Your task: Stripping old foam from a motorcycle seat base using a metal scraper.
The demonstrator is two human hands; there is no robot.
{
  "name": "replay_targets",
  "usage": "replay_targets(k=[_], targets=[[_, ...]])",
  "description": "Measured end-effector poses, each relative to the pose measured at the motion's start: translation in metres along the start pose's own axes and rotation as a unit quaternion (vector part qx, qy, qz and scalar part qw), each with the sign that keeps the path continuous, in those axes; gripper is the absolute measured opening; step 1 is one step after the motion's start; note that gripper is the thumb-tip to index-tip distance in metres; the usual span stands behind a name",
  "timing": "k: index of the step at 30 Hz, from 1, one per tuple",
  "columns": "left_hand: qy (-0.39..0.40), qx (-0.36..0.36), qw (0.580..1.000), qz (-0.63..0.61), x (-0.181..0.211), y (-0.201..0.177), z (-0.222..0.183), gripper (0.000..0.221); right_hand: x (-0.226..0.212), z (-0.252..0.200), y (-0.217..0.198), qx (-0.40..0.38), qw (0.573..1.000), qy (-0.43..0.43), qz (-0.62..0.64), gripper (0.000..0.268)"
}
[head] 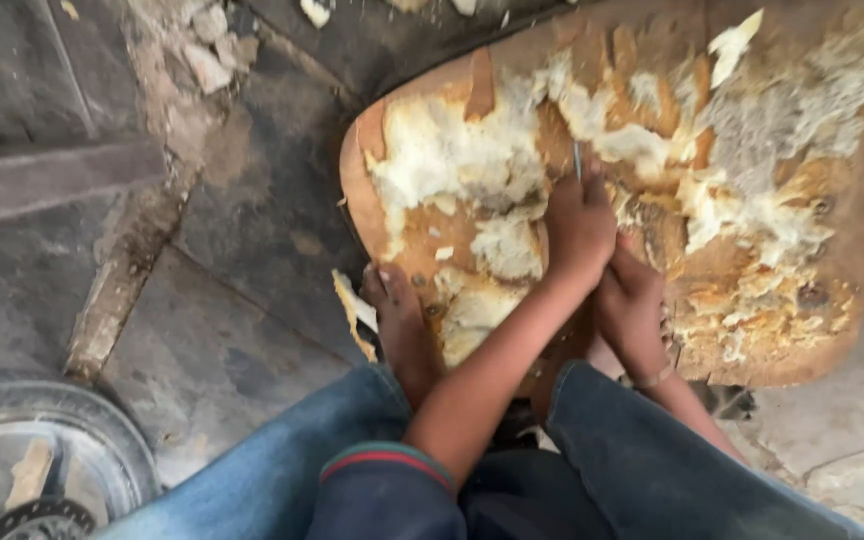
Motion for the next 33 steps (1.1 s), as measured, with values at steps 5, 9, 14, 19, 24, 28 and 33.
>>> replay_targets(k=[5,9,14,19,24,28,33], targets=[[-0.030,-0.074,0.989,-0.126,0.040,-0.013,0.052,0.047,-0.021,0.066,0.018,-0.008,0.987,0.114,0.117,0.021],[-0.032,-0.133,0.980,-0.143,0.039,-0.028,0.027,0.049,-0.062,0.043,0.020,0.021,0.966,0.141,0.217,0.042],[0.161,0.018,0.977,0.139,0.037,-0.063,0.027,0.036,-0.026,-0.013,0.009,0.037,0.921,0.146,0.359,0.043],[0.479,0.085,0.834,0.259,0.093,-0.070,0.036,0.070,-0.018,-0.040,-0.013,0.002,0.981,0.114,0.159,0.042],[0.557,0.100,0.670,0.480,0.067,-0.047,0.046,0.069,-0.004,-0.082,-0.027,0.027,0.960,0.219,0.174,0.040],[0.566,0.052,0.721,0.396,0.036,-0.038,0.062,0.043,0.025,-0.114,-0.050,0.070,0.941,0.286,0.168,0.035],[0.048,-0.056,0.897,-0.436,0.021,-0.112,0.134,0.032,0.032,-0.123,-0.078,0.107,0.926,0.241,0.271,0.036]])
Point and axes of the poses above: each hand's wrist, its own z-axis towards the middle knuckle, its own y-axis out of the palm, x = y × z, the point moved 5 cm from there along z, towards the middle knuckle, and after that the axes turned 11 degrees about z, right-handed, at the moved point
